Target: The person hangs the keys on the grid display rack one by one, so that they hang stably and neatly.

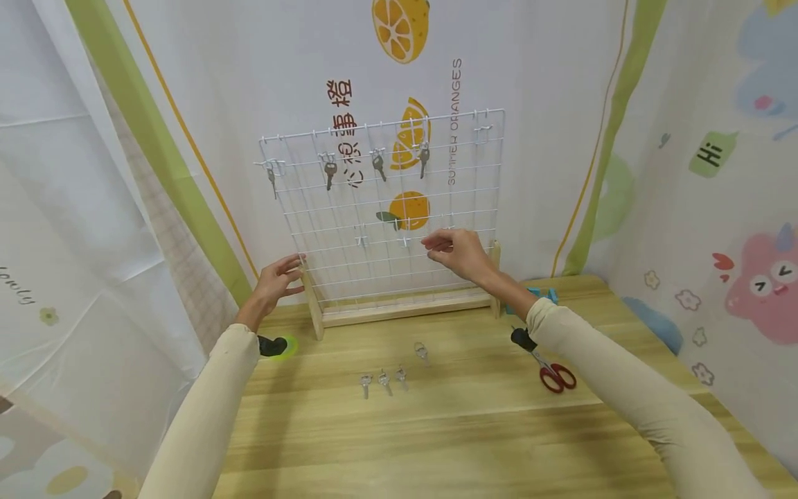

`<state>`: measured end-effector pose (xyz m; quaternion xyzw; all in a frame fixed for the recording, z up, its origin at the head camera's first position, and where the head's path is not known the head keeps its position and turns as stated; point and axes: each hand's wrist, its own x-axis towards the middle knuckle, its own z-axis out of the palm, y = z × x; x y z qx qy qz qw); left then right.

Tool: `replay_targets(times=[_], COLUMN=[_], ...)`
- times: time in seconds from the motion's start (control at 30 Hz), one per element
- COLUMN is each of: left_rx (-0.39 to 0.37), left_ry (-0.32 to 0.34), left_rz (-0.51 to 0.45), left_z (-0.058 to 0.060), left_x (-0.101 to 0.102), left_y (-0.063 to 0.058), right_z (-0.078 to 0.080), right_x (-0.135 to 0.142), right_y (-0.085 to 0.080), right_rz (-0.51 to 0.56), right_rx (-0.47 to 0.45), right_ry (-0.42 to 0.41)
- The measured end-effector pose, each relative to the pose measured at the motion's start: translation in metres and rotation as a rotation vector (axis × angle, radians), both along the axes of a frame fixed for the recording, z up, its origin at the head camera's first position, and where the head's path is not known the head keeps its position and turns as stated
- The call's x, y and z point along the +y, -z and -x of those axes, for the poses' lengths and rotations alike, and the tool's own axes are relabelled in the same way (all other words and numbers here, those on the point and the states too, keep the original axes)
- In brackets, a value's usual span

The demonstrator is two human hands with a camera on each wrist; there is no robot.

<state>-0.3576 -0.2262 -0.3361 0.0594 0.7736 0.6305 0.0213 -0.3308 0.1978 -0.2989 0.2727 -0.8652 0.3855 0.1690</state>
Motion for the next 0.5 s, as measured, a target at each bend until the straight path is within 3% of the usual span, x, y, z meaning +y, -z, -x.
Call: replay_targets(times=[0.17, 0.5], left_rx=[-0.003, -0.015], left_ry=[0.007, 0.006], left_rz=[0.014, 0.011], left_z=[-0.004, -0.004], left_x=[0.001, 0.001], left_y=[-0.006, -0.007], right_z=[-0.001, -0.003], right_x=[-0.005, -0.019], right_y=[0.031, 0.092], right_rz=[-0.018, -0.041], right_rx=[-0.013, -0.019], right_ry=[-0.025, -0.105])
